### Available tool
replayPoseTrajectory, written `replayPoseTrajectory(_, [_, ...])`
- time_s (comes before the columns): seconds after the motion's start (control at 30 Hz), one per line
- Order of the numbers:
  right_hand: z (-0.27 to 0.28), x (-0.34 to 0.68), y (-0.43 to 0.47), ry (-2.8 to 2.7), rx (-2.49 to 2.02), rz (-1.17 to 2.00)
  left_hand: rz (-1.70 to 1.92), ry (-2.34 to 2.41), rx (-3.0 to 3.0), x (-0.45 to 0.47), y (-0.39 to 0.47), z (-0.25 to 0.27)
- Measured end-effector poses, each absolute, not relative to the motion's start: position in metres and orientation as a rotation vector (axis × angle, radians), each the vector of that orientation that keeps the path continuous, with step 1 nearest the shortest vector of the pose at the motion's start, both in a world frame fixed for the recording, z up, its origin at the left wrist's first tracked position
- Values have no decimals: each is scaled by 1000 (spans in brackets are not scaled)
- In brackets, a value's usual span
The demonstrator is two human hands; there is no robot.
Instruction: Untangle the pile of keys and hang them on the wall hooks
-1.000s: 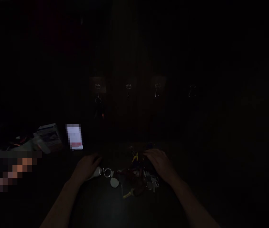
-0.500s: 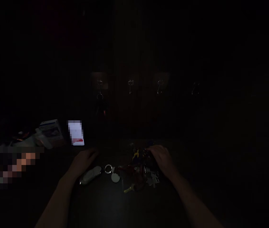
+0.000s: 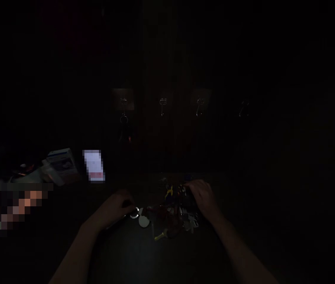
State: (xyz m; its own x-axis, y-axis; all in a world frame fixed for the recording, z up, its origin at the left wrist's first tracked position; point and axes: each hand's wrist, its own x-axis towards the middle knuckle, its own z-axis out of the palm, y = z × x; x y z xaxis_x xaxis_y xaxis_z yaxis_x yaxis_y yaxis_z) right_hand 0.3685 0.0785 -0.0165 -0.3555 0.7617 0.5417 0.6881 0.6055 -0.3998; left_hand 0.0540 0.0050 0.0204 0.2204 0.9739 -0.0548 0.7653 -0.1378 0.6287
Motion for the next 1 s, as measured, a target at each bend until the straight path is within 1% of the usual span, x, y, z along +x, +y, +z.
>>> replayPoseTrajectory(0.23, [-15,365,76,-2095,-1137,134,462,1676,1910,59,0,31])
replayPoseTrajectory(0.47, [-17,365,78,-2082,-1136,110,343,1750,2021,63,0,28])
replayPoseTrajectory(0.77, [-16,364,77,-2080,-1168,105,420,1767,1886,58,0,29])
replayPoseTrajectory(0.9, [-16,364,77,-2066,-1184,115,465,1775,1960,59,1,25])
replayPoseTrajectory(1.0, [-19,365,78,-2059,-1198,102,435,1794,1989,62,2,23])
